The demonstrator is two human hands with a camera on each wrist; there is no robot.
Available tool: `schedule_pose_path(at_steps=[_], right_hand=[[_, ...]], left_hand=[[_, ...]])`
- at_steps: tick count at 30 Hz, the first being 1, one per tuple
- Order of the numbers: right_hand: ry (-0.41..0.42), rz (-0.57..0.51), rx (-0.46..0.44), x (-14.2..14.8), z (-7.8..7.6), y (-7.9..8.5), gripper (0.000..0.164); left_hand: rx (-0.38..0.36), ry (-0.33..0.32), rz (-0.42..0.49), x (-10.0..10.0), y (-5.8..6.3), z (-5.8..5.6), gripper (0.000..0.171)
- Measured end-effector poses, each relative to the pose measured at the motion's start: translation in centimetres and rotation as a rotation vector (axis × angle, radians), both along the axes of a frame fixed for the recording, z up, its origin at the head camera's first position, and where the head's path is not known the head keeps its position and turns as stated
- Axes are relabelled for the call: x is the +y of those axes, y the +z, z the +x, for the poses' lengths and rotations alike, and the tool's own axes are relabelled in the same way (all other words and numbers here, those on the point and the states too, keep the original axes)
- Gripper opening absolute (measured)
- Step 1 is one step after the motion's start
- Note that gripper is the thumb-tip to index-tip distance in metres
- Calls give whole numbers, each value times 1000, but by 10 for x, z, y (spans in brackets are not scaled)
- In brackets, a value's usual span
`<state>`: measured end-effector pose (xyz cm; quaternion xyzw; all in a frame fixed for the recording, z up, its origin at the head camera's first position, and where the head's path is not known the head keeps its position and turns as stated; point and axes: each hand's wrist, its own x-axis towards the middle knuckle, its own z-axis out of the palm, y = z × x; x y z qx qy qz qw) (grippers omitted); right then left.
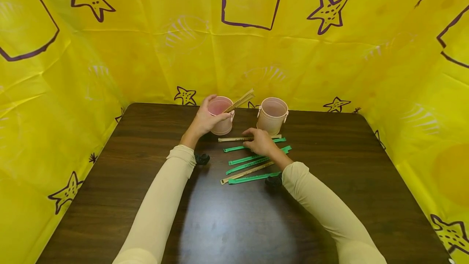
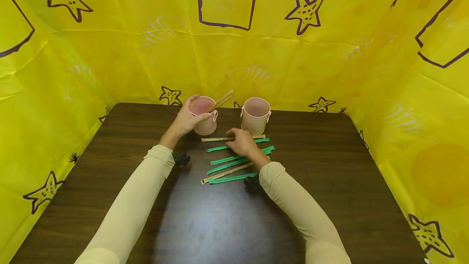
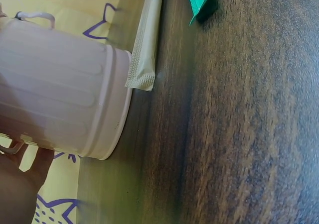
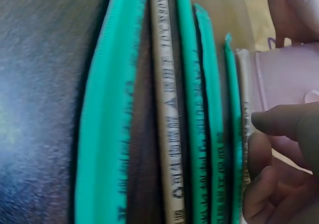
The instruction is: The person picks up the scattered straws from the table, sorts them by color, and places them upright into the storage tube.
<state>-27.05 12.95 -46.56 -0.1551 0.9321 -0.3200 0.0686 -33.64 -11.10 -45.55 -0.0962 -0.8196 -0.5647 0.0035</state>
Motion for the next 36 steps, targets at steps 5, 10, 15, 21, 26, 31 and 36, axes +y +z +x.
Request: schedule_pose_path(at_steps=[5, 10, 15, 21, 26, 31, 36], right_hand=[[12, 28, 39, 3, 0, -7, 35], [14, 16, 20, 4, 2, -11, 28], [36, 26, 35, 4, 5, -12, 26], [45, 47, 45, 3, 8, -11, 26], [63, 50, 37, 4, 11, -8, 20], [96, 46, 43, 4, 12, -3, 14], [101, 23, 81, 5, 13, 8, 12]], left_hand=[[-5, 4, 6, 3, 0, 1, 102], [-1, 1, 11, 4, 0, 0, 102], [3, 2, 1, 3, 0, 0, 101], [-1, 3, 2, 2, 0, 1, 101], [-13, 3, -3, 2, -2, 0, 101], [-16, 1, -6, 2, -2, 1, 102], [-15, 4, 0, 2, 1, 2, 101]])
